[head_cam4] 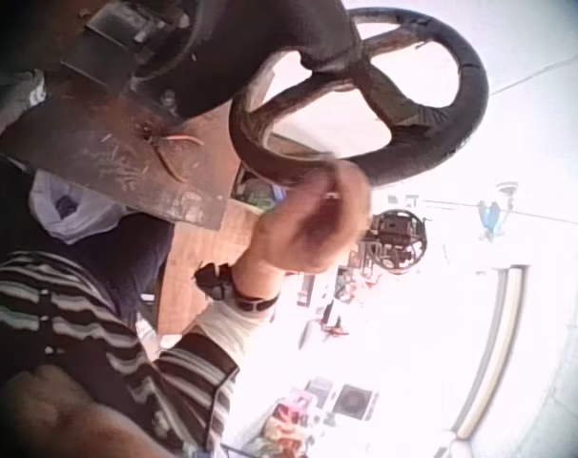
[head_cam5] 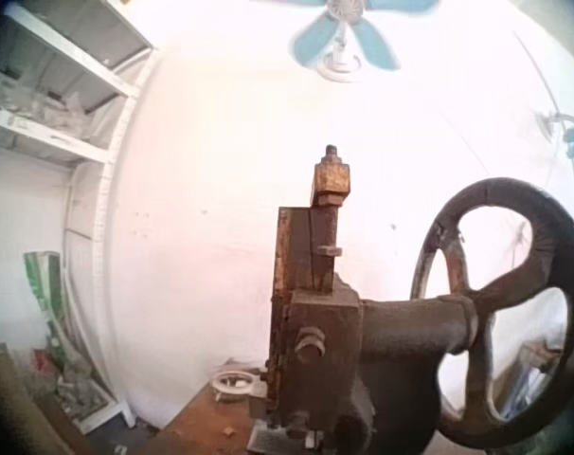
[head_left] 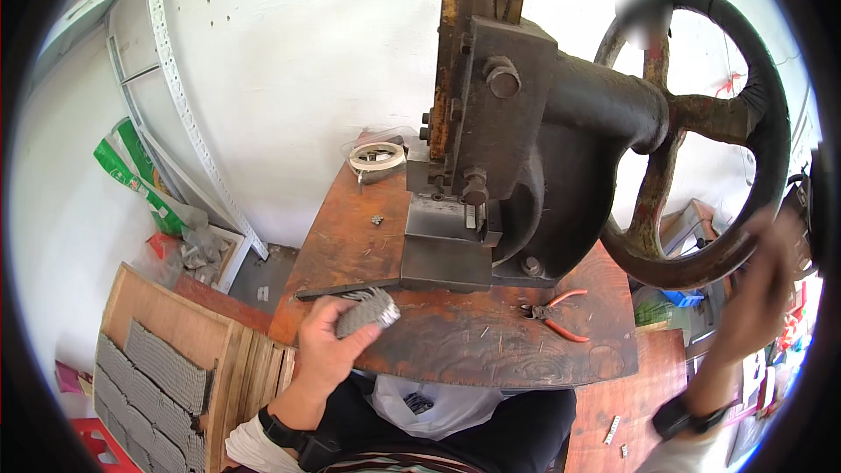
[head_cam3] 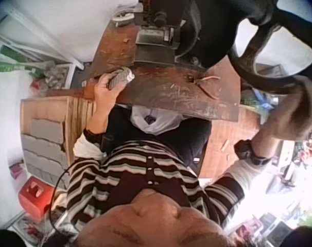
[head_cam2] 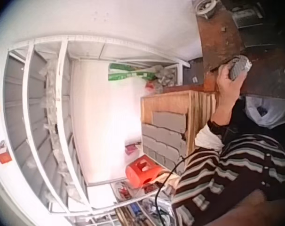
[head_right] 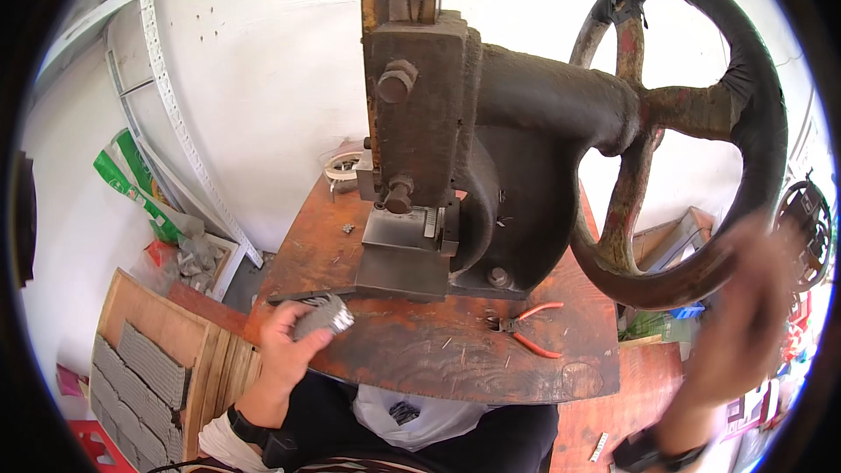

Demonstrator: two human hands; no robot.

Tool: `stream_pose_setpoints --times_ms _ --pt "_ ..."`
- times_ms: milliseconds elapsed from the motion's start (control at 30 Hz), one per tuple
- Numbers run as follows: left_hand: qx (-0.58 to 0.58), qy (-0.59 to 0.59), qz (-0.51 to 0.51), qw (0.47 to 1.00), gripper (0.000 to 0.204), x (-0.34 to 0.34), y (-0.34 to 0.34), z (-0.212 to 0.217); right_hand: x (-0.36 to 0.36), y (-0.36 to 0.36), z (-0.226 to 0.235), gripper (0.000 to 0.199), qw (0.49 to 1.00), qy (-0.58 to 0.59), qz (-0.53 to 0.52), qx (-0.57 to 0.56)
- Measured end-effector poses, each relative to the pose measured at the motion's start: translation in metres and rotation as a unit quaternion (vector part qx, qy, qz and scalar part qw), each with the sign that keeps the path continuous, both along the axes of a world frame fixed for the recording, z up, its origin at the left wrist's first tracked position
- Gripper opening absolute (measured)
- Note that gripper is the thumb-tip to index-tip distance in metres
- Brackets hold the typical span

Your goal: Using a manual punch press to process metal parts.

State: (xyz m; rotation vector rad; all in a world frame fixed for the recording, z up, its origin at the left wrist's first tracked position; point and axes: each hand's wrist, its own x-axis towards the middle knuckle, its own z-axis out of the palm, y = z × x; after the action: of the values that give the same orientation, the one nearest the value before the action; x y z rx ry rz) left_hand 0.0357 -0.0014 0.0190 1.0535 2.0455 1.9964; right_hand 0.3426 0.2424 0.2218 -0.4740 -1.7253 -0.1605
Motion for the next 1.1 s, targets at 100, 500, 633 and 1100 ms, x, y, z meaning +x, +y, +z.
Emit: stream_pose_setpoints --times_ms 100,500,633,1100 --pt "-0.083 0.132 -0.037 0.987 0.036 0.014 0.018 -0.009 -0.030 -0.030 -0.091 0.026 0.958 -0.218 0.184 0.011" --pt "-0.306 0.397 0.005 0.865 0.047 0.036 0.053 0.004 -0.056 -0.059 -0.213 0.023 0.950 -0.244 0.134 -0.145" --pt "-0.208 0.386 -0.012 0.899 0.041 0.027 0.056 -0.012 -0.055 -0.060 -0.215 0.023 0.954 -0.235 0.120 -0.140" --pt "0.182 -0.652 -0.432 0.597 0.062 0.018 0.019 -0.004 -0.053 -0.063 -0.215 0.020 0.956 -0.238 0.109 -0.130"
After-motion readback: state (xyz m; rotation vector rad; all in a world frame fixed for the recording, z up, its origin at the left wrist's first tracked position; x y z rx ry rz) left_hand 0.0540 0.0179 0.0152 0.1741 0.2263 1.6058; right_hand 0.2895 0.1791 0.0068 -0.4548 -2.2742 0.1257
